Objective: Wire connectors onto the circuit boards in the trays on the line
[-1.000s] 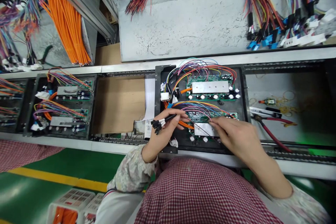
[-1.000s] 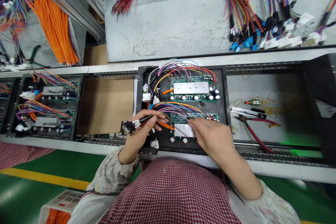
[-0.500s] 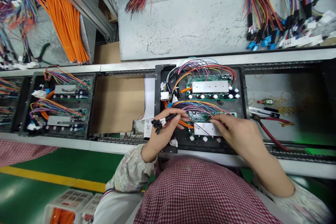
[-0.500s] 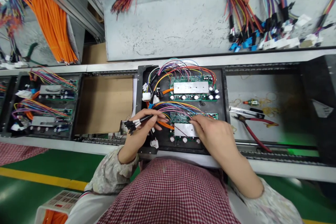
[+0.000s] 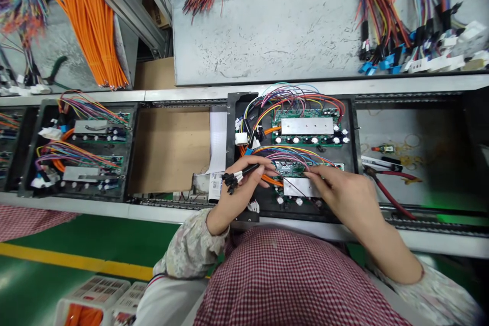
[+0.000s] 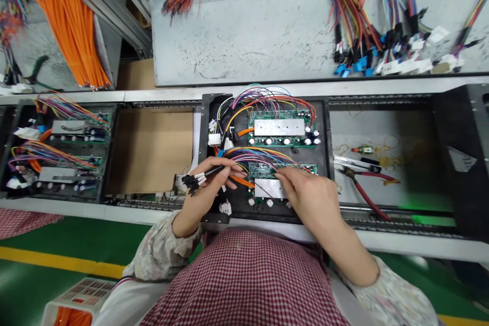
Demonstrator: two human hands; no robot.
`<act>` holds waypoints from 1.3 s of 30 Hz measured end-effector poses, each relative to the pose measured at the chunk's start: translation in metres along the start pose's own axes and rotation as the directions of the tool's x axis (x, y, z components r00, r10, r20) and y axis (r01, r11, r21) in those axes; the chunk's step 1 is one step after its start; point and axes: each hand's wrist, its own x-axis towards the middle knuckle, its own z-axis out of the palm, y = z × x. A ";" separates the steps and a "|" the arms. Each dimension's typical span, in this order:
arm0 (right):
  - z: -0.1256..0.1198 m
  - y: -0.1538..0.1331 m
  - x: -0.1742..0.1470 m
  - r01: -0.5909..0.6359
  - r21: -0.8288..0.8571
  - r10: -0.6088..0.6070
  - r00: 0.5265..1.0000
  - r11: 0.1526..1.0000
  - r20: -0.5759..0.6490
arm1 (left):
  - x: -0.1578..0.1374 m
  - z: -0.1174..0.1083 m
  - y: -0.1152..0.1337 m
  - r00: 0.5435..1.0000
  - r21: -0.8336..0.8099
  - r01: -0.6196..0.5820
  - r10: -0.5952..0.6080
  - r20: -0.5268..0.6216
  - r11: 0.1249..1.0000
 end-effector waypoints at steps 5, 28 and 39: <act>-0.023 -0.011 -0.009 -0.025 0.143 0.035 0.997 0.989 -0.067 | 0.000 0.000 -0.003 1.000 0.012 -0.006 0.006 0.007 1.000; 0.021 -0.014 0.006 -0.029 0.144 0.029 1.000 0.989 0.001 | -0.015 -0.013 -0.023 0.862 0.888 -0.456 0.280 0.423 0.060; 0.019 -0.019 0.007 -0.027 -0.027 0.027 1.000 0.999 0.001 | -0.014 -0.013 -0.028 0.858 0.898 -0.436 0.330 0.394 0.062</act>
